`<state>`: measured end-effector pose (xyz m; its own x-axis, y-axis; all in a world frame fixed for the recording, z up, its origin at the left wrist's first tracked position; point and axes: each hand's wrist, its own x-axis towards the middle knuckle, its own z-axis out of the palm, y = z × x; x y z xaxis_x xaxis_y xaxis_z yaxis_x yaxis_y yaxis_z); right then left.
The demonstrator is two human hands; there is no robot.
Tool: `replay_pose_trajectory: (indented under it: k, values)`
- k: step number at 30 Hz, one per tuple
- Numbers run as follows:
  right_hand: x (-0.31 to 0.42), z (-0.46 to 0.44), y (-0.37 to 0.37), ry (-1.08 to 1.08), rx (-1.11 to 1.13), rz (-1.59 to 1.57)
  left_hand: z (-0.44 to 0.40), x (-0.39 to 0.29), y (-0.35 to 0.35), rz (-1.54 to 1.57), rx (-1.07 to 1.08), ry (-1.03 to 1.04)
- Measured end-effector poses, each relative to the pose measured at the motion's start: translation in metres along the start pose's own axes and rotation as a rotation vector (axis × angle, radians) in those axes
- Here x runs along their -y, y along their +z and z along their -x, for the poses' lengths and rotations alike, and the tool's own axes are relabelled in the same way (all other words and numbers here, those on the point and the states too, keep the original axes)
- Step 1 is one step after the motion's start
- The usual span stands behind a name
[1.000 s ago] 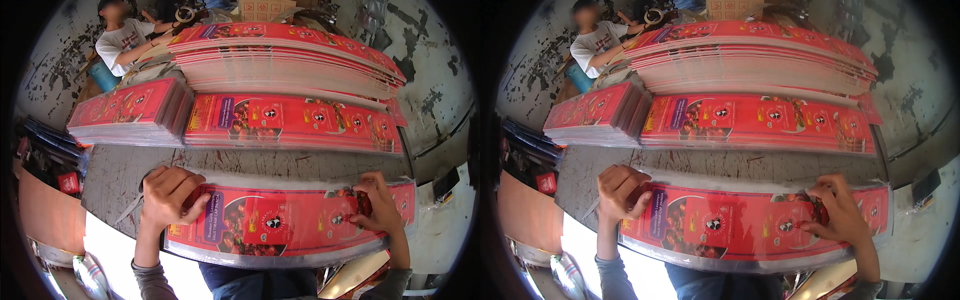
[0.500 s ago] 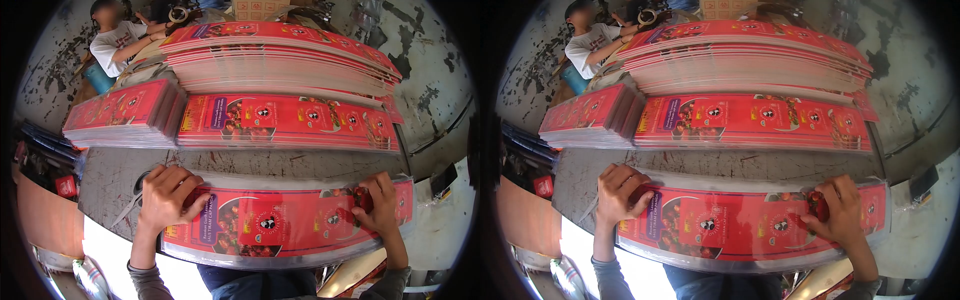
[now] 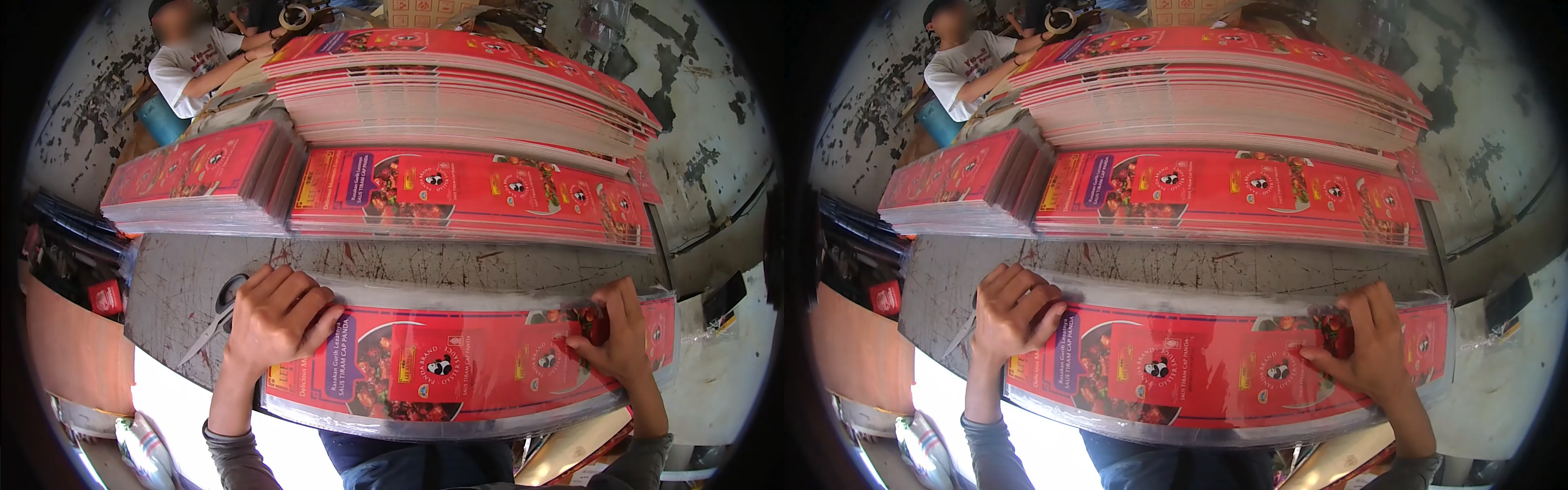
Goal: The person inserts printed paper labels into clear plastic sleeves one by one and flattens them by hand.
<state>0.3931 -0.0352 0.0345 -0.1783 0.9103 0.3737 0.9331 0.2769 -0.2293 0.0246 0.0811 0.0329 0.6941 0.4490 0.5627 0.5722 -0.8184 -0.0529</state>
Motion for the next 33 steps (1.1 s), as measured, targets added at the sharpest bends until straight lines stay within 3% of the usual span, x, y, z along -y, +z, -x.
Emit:
replay_pose_trajectory:
  k: [9, 23, 33]
  values:
    - [-0.0059, -0.0035, 0.0027, -0.079, 0.032, 0.032, 0.0034, -0.0002, 0.0009, 0.024, -0.03, -0.038]
    - [0.0019, 0.0014, 0.0012, -0.027, -0.042, -0.009, 0.0008, 0.0039, -0.0038, 0.194, 0.163, -0.078]
    - [0.0002, -0.0008, 0.0017, -0.05, -0.041, -0.042, -0.0003, 0.0018, -0.0042, 0.197, 0.134, -0.075]
